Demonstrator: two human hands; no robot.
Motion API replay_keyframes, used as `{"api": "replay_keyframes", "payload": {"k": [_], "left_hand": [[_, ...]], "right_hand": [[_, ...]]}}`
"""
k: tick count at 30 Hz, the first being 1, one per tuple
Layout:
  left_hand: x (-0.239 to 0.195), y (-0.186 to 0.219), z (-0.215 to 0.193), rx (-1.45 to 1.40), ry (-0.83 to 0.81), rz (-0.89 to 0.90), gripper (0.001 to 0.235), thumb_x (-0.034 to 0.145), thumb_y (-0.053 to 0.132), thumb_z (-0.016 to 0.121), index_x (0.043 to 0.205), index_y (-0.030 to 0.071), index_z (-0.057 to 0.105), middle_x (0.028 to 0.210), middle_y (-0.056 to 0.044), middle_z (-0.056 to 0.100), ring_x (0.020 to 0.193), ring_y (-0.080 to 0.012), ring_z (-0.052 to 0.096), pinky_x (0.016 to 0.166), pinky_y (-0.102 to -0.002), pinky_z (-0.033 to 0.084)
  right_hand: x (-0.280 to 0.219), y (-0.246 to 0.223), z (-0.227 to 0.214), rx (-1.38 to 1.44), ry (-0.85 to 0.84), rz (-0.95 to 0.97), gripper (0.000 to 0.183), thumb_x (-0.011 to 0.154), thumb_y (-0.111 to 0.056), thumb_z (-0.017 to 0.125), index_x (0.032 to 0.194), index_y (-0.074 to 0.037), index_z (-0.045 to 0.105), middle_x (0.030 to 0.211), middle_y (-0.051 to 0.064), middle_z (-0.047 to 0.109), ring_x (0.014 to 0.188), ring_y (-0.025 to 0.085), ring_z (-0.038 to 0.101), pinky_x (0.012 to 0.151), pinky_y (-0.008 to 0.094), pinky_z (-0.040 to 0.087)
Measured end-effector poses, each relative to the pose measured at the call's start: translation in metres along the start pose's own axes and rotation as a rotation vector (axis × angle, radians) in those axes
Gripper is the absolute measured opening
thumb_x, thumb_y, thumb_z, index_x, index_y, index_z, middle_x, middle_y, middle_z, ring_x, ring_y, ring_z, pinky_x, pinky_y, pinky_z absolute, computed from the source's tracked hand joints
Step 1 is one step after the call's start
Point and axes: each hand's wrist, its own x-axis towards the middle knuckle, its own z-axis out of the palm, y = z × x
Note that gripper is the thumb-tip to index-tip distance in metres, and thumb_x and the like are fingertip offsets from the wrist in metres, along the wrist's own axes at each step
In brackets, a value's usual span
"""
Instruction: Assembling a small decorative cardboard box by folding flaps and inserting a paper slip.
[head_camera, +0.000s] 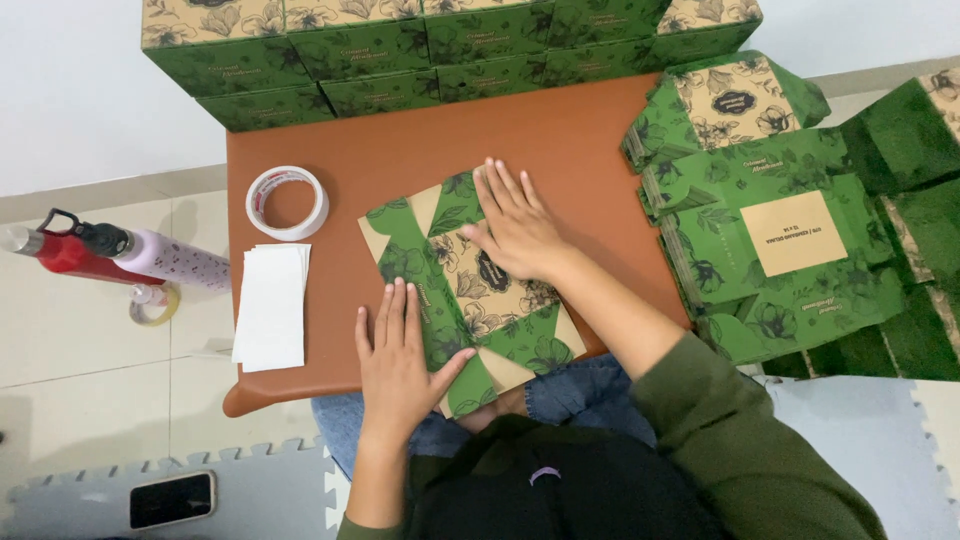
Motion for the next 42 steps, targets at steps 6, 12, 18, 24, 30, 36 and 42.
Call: {"api": "replay_keyframes", "payload": {"k": [6,12,18,24,30,36,42], "left_hand": [[0.000,0.001,-0.002,-0.005,0.008,0.009,0.106,0.082,0.076,0.063,0.151,-0.001,0.041,0.156,-0.021,0.041,0.147,-0.0321,0.036,0.121,-0.058,0.014],[0.000,0.000,-0.001,-0.006,0.004,0.004,0.105,0.083,0.075,0.062,0.151,-0.001,0.040,0.156,-0.021,0.040,0.148,-0.0315,0.035,0.121,-0.059,0.014],[0.004,-0.002,-0.013,-0.124,-0.027,-0.008,0.102,0.081,0.071,0.068,0.149,-0.001,0.042,0.154,-0.022,0.042,0.146,-0.0331,0.037,0.122,-0.057,0.014],[0.000,0.009,-0.019,-0.159,-0.068,0.034,0.099,0.083,0.067,0.068,0.153,0.002,0.039,0.151,-0.026,0.042,0.141,-0.0384,0.041,0.121,-0.056,0.016],[-0.002,0.047,0.006,-0.098,-0.116,0.177,0.080,0.091,0.057,0.063,0.152,0.009,0.042,0.152,-0.023,0.041,0.137,-0.0358,0.044,0.120,-0.053,0.020],[0.029,0.058,0.032,-0.096,-0.051,0.257,0.058,0.098,0.044,0.059,0.148,0.015,0.051,0.148,-0.018,0.048,0.133,-0.0327,0.049,0.112,-0.045,0.036],[0.053,0.059,0.008,-0.130,0.149,0.231,0.063,0.093,0.022,0.066,0.150,0.008,0.044,0.160,-0.023,0.030,0.145,-0.0391,0.039,0.115,-0.047,0.038]], "right_hand": [[0.048,0.009,0.009,-0.030,0.156,0.017,0.075,0.110,-0.055,0.027,0.164,-0.006,0.008,0.168,0.026,0.004,0.156,0.037,-0.001,0.123,0.060,-0.005],[-0.041,-0.014,0.002,0.083,-0.030,-0.014,0.105,0.093,-0.080,0.028,0.163,-0.006,0.005,0.164,0.032,-0.009,0.154,0.039,-0.010,0.120,0.057,-0.014],[-0.154,-0.027,0.015,0.177,0.141,-0.164,0.119,0.070,-0.056,0.085,0.162,-0.016,0.022,0.162,0.036,0.001,0.148,0.053,0.010,0.119,0.062,0.009],[-0.139,0.024,0.013,0.520,0.690,0.157,0.030,0.085,-0.006,0.073,0.111,-0.020,0.076,0.105,0.001,0.076,0.104,0.025,0.072,0.093,0.039,0.055],[-0.026,0.089,-0.007,0.563,0.824,0.337,0.032,0.085,-0.042,0.085,0.109,-0.021,0.078,0.096,0.004,0.076,0.096,0.025,0.073,0.080,0.040,0.055],[0.068,0.121,-0.018,0.518,0.703,0.373,0.037,0.080,-0.037,0.083,0.112,-0.021,0.076,0.097,0.008,0.076,0.097,0.035,0.072,0.082,0.049,0.056],[0.005,0.089,-0.038,0.339,0.807,0.227,0.070,0.093,-0.030,0.071,0.147,-0.004,0.035,0.145,0.020,0.045,0.132,0.039,0.050,0.100,0.060,0.040]]}}
